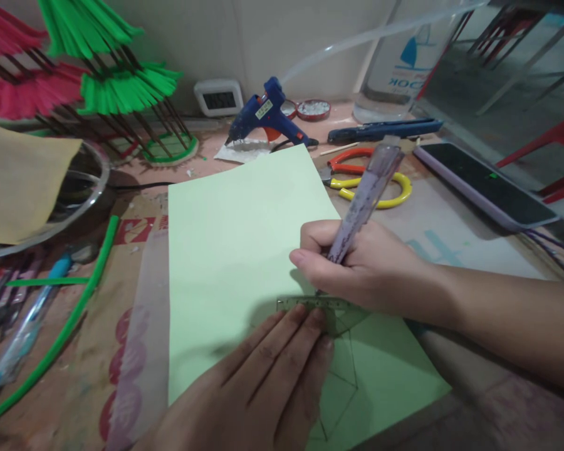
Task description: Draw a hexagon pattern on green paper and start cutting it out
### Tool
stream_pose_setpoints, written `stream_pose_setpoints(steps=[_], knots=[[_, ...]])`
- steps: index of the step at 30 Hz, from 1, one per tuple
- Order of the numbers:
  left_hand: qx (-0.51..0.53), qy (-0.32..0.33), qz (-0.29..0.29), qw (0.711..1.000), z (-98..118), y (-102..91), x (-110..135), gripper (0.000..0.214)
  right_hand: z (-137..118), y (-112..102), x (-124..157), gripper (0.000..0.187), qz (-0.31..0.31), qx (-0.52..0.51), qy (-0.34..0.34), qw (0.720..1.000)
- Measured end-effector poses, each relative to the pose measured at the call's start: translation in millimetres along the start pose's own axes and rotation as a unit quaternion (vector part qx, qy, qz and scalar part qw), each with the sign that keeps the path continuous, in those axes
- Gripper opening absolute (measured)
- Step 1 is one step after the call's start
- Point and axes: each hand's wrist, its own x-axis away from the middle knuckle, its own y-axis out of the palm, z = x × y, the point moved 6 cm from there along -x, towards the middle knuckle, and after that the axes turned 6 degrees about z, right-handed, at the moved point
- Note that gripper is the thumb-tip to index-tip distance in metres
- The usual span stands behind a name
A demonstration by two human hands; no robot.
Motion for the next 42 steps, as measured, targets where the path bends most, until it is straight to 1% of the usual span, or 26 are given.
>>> stream_pose_setpoints(steps=[2,4,9,12,16,21,25,28,32,36,39,42], knots=[[0.002,-0.006,0.002,1.0,0.8,-0.7,-0.3,0.043,0.7,-0.2,0.2,0.038,0.0,-0.003,-0.001,1.0],[0.007,-0.024,-0.016,1.0,0.8,-0.4,-0.3,0.043,1.8,-0.3,0.4,0.038,0.002,-0.005,0.002,1.0],[0.015,-0.022,-0.033,0.999,3.1,-2.1,-0.8,0.04,2.0,-0.2,0.3,0.038,-0.001,-0.002,0.003,1.0],[0.016,-0.034,-0.041,0.998,1.1,0.3,-0.8,0.04,0.5,-0.1,-0.1,0.038,-0.002,-0.005,-0.003,1.0],[0.013,-0.025,-0.027,0.999,1.7,0.4,-1.1,0.04,-0.2,0.6,-0.2,0.038,-0.002,-0.006,-0.006,1.0],[0.02,-0.034,-0.034,0.999,1.1,1.2,1.4,0.041,1.7,2.0,0.7,0.038,-0.008,-0.001,0.002,1.0],[0.015,-0.019,-0.019,1.0,2.8,-0.5,1.8,0.042,1.2,2.3,1.1,0.038,-0.013,0.006,-0.007,1.0],[0.013,-0.033,-0.031,0.999,1.8,-0.6,0.6,0.041,0.9,2.8,1.1,0.038,-0.016,0.008,-0.007,1.0],[0.007,-0.02,-0.038,0.999,3.3,-0.1,0.7,0.042,1.5,3.1,1.1,0.038,-0.019,0.006,0.0,1.0],[0.01,-0.019,-0.017,1.0,1.2,2.4,2.4,0.043,0.7,2.4,0.8,0.038,-0.018,0.007,-0.007,1.0],[0.003,-0.004,0.007,1.0,0.8,2.7,2.6,0.043,0.2,2.6,0.7,0.038,-0.017,0.008,-0.015,1.0],[-0.005,0.002,0.005,1.0,1.7,1.9,1.2,0.042,0.8,3.4,0.8,0.038,-0.018,0.009,-0.015,1.0]])
